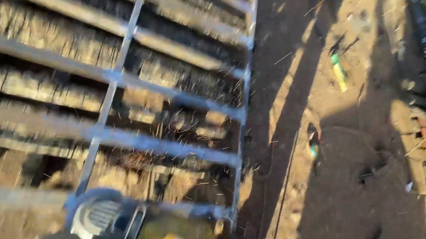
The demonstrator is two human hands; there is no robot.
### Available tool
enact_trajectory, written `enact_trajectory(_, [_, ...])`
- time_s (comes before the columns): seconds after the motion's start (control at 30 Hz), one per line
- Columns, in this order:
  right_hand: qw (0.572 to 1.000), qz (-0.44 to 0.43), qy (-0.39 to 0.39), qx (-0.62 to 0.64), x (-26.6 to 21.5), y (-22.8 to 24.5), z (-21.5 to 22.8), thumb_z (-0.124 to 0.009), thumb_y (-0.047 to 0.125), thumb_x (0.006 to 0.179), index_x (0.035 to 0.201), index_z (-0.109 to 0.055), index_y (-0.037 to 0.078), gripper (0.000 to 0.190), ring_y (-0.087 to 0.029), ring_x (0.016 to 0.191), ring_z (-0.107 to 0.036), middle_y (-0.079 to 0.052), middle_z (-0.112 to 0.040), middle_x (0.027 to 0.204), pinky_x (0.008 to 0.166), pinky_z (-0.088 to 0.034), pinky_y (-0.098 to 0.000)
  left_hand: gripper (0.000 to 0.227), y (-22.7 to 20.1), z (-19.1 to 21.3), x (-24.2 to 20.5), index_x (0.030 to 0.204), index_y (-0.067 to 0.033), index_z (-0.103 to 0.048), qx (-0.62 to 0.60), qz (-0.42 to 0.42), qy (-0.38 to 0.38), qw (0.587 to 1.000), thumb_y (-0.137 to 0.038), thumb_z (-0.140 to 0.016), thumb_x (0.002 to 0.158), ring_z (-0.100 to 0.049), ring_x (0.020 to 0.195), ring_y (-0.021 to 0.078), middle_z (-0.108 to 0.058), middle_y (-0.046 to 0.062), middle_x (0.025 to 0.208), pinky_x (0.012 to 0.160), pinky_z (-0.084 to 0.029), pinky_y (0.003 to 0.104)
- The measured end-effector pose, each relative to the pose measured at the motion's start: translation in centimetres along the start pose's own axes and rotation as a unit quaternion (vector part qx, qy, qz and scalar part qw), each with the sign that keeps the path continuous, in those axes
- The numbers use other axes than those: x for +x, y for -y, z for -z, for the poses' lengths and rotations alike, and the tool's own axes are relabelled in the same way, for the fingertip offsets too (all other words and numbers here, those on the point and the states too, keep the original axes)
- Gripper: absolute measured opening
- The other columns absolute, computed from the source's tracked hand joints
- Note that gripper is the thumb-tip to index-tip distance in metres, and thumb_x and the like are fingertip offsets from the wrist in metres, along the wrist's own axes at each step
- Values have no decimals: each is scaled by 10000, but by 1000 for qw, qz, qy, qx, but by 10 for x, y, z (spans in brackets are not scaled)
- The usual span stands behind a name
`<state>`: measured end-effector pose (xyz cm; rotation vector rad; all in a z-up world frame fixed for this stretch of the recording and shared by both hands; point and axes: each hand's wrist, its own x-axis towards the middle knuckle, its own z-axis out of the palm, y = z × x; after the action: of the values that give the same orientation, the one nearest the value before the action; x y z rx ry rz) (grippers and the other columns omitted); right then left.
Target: Using an angle grinder to smooth the welded joints of a metal frame structure
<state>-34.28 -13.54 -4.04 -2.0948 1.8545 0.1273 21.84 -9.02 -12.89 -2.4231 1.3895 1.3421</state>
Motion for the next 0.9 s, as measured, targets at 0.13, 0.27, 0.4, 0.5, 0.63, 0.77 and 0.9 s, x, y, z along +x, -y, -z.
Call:
enact_trajectory(0.13, [983, 27, 140, 116, -117, 128, -120, -642, 217, 891, 637, -732, -21, 360, -430, 614, -630, -275, -674, 649, 677, -503, -458, 439, -27, 27, -29, 1313, -356, -660, 87, 37, -27, 995, -516, -607, 908, -730, 1022, 378, -735, 50, 1168, 857, -588, 520])
enact_trajectory(0.27, [962, -166, 76, 204, -76, 224, -54, -484, 552, 1061, 598, -653, 85, 680, -318, 576, -703, -178, -606, 490, 568, -468, -292, 397, -39, 43, -45, 1291, -321, -675, 67, -94, -139, 984, -488, -627, 934, -752, 863, 377, -755, 78, 948, 766, -601, 553])
enact_trajectory(0.4, [938, -232, 149, 211, -92, 227, -30, -474, 557, 1054, 821, -738, 17, 646, -465, 873, -719, -282, -704, 730, 780, -551, -495, 427, -37, 40, -71, 1305, -254, -683, 54, -87, -103, 989, -469, -618, 941, -755, 871, 391, -750, 105, 977, 741, -608, 538])
enact_trajectory(0.5, [939, -237, 152, 199, -98, 205, -30, -496, 524, 1042, 877, -766, 46, 573, -446, 928, -720, -244, -727, 760, 797, -566, -500, 412, -56, 38, -76, 1320, -263, -677, 41, -60, -74, 995, -405, -626, 936, -758, 880, 395, -758, 106, 1000, 743, -609, 538])
enact_trajectory(0.63, [918, -303, 188, 174, -100, 202, -37, -444, 660, 1022, 961, -793, 70, 688, -458, 1001, -703, -237, -748, 850, 853, -539, -561, 404, -52, 22, -59, 1280, -247, -696, 14, -96, -85, 992, -395, -653, 907, -762, 837, 388, -754, 109, 961, 702, -611, 531])
enact_trajectory(0.77, [931, -257, 153, 211, -67, 221, -30, -417, 563, 1095, 913, -765, 2, 685, -450, 853, -726, -280, -716, 779, 781, -537, -511, 324, -62, 36, -50, 1223, -249, -716, 49, -134, -162, 976, -401, -648, 945, -771, 749, 288, -747, 56, 897, 626, -617, 404])
enact_trajectory(0.9, [942, -227, 165, 184, -56, 244, 11, -469, 493, 1067, 957, -770, -12, 598, -509, 883, -703, -318, -704, 786, 781, -553, -545, 447, -59, 57, -72, 1363, -333, -618, 27, -3, -34, 999, -478, -579, 942, -737, 976, 405, -751, 108, 1078, 854, -571, 568])
